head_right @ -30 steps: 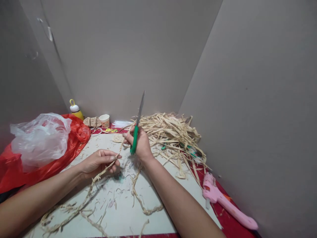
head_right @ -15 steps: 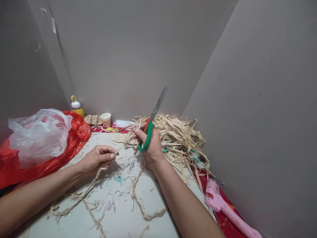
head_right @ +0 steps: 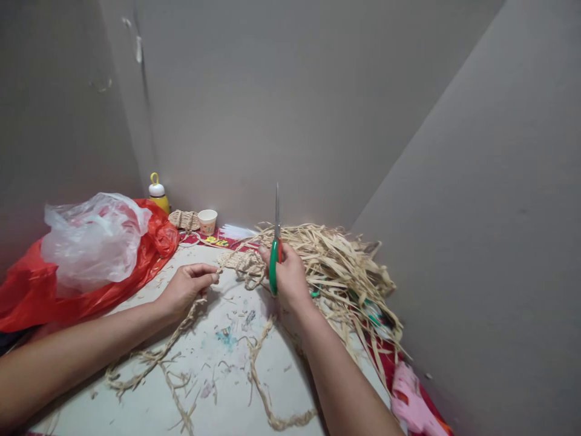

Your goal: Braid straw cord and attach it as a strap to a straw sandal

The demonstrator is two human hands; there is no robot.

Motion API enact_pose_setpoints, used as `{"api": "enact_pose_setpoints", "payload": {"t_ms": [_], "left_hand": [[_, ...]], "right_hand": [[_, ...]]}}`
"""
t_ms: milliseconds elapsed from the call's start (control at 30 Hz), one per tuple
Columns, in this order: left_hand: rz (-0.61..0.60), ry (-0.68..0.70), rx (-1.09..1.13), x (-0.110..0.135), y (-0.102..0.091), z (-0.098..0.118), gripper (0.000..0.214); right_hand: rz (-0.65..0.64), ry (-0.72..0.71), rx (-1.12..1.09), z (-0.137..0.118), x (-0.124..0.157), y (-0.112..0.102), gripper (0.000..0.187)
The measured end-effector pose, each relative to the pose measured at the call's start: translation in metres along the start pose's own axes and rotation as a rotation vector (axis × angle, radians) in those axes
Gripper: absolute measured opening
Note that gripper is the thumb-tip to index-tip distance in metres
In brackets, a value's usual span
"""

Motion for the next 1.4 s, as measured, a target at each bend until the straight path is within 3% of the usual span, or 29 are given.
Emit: {"api": "enact_pose_setpoints", "payload": {"t_ms": [100, 200, 300, 400, 533, 700, 1067, 1400], "left_hand": [[0.071, 0.004, 0.026, -0.006, -0.008, -0.002, 0.023], [0.109, 0.004, 0.045, -0.011, -0.016, -0.006, 0.023], [0.126, 0.003, 0.065, -0.014, -0.02, -0.014, 0.023], [0.124, 0.009, 0.078, -0.016, -0.02, -0.019, 0.02], [0.114, 0.015, 0.071, -0.015, -0.018, -0.022, 0.021], [0.121, 0.006, 0.018, -0.016, -0.018, -0.022, 0.025], [0.092, 0.001, -0.075, -0.013, -0.012, -0.023, 0.021], [0.116, -0.015, -0.002, -0.014, -0.012, -0.026, 0.023]], "right_hand": [[-0.054, -0.005, 0.168, -0.005, -0.006, 0.0, 0.044], [-0.157, -0.034, 0.56, -0.01, -0.001, 0.0, 0.042], [-0.274, -0.05, 1.036, -0.005, 0.018, 0.003, 0.039], [-0.345, -0.032, 1.223, 0.012, 0.04, 0.007, 0.035], [-0.35, -0.002, 1.276, 0.034, 0.052, 0.008, 0.03], [-0.279, -0.013, 1.341, 0.04, 0.047, 0.0, 0.032], [-0.151, -0.194, 1.452, 0.049, 0.052, 0.0, 0.042], [-0.185, -0.106, 1.437, 0.049, 0.054, 0.002, 0.045]]}}
Point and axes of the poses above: each hand's wrist, its own x-axis away from the middle knuckle, its own y-axis out of the palm, z = x × y, the point moved 2 cm from there along -x, towards the middle knuckle, and after that the axes turned 12 degrees about -z, right-handed, at the moved point
